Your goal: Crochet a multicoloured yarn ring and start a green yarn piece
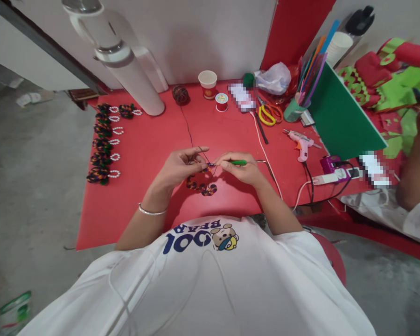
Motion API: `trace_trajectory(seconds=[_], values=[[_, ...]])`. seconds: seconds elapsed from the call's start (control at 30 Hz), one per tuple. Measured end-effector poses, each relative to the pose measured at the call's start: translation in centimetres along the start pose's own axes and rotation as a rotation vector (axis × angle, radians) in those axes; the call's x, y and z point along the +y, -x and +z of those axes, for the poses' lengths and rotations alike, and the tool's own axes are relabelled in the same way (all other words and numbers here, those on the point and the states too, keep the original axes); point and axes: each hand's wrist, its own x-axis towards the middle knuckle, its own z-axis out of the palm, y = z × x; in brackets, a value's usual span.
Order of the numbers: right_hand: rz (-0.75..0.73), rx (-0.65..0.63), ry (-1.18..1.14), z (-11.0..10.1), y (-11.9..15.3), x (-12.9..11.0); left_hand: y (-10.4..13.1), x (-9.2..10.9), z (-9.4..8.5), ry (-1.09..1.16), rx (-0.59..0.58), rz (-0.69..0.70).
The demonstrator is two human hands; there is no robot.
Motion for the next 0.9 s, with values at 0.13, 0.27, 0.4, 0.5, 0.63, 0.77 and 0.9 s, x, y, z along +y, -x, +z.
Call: trace_trajectory(seconds=[0.13,0.27,0.4,0.5,0.63,0.77,0.9], values=[[-0.108,0.087,0.136,0.8,0.2,-0.3,-0.3,-0.5,0.1,0.052,0.063,0.013],[-0.162,0.146,0.189,1.5,0.6,-0.4,-0.5,-1.0,0.3,0.099,0.099,0.022],[-0.164,0.174,0.193,1.8,0.7,-0.4,-0.5,-1.1,0.4,0.135,0.114,0.018],[-0.169,0.187,0.187,1.9,0.8,-0.4,-0.5,-1.1,0.5,0.153,0.121,0.021],[-0.125,0.190,0.173,1.8,0.8,-0.2,-0.5,-1.1,0.5,0.165,0.132,0.025],[-0.096,0.179,0.123,1.6,0.8,0.0,-0.4,-1.0,0.6,0.190,0.146,0.025],[-0.115,0.197,0.181,1.8,0.8,0.0,-0.4,-0.9,0.8,0.182,0.172,0.024]])
